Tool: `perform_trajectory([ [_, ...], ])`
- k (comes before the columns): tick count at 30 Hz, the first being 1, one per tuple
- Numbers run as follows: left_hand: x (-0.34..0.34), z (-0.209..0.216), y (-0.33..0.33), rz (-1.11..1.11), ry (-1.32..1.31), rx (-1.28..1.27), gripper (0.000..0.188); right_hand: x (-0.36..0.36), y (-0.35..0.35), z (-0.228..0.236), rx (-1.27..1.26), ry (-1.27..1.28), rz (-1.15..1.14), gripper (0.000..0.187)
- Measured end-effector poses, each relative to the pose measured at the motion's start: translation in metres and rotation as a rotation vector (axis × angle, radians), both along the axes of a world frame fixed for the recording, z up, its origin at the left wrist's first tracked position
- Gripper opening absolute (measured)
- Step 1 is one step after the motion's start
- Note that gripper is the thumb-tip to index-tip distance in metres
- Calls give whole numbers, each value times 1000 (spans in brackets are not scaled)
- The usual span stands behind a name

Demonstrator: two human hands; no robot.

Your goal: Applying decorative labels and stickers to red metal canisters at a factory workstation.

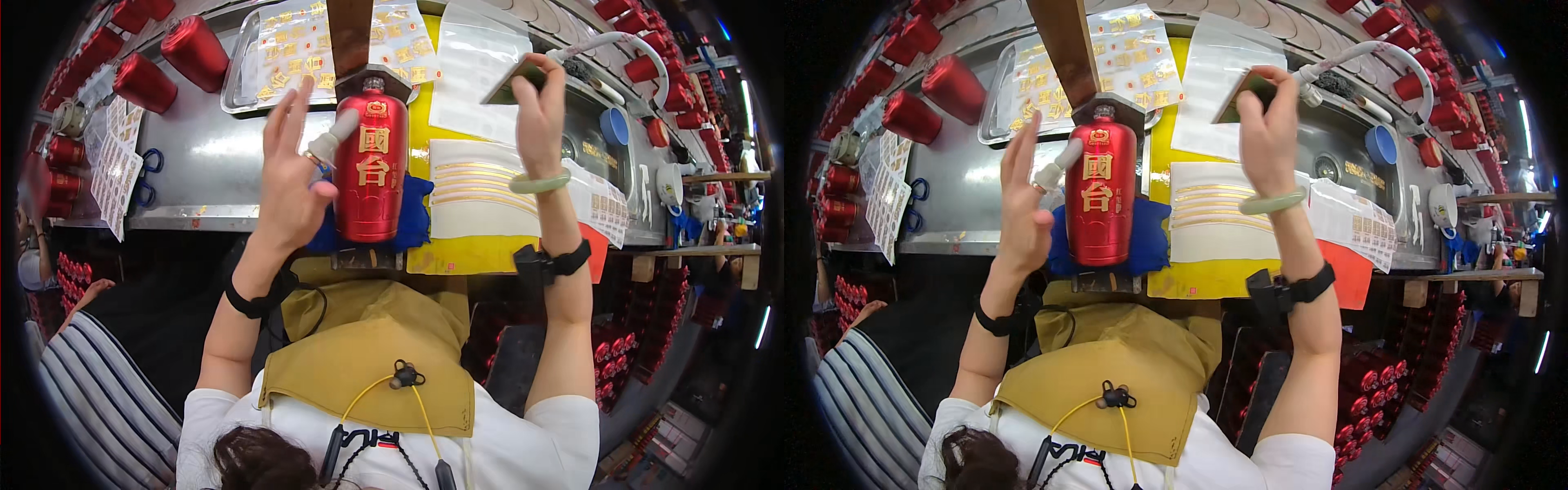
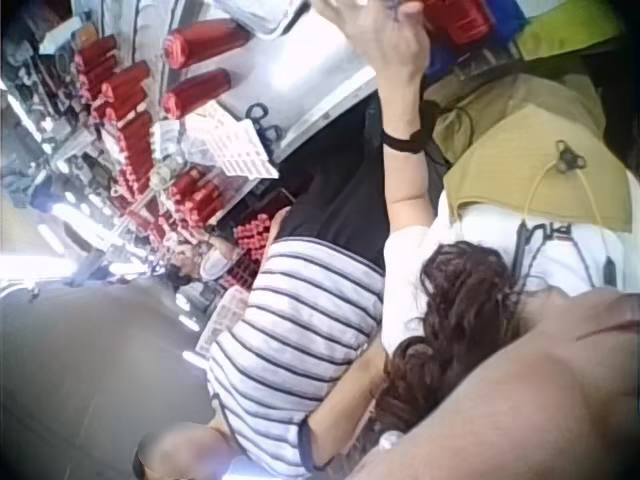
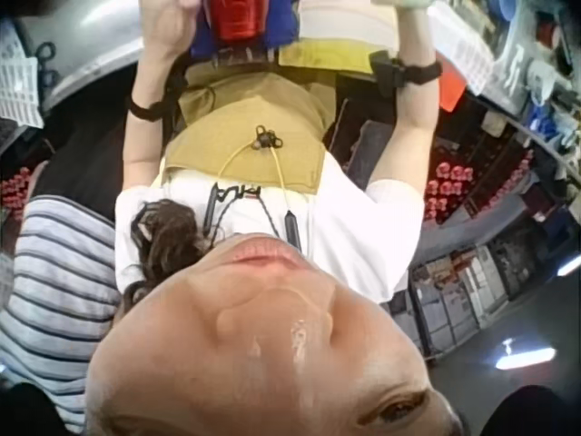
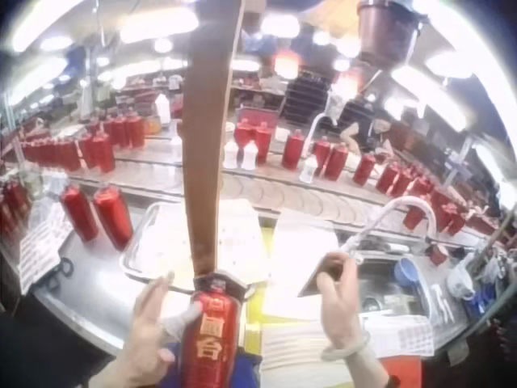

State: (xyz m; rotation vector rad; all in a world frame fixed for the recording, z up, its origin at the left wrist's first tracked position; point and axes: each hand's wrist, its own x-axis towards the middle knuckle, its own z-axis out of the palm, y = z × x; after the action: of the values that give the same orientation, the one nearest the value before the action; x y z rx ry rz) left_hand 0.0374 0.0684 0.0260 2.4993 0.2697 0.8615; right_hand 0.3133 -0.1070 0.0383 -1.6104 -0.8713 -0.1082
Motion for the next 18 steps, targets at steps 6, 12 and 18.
perform_trajectory([
  [6,-3,0,-2,90,-163,-227,81,12,-19,-15,-734,-316,182,28],
  [12,-8,-1,-7,79,-163,-173,74,7,-4,-63,-766,-690,330,15],
  [18,-11,-1,-6,106,-176,-244,78,4,1,-71,-828,-738,327,3],
])
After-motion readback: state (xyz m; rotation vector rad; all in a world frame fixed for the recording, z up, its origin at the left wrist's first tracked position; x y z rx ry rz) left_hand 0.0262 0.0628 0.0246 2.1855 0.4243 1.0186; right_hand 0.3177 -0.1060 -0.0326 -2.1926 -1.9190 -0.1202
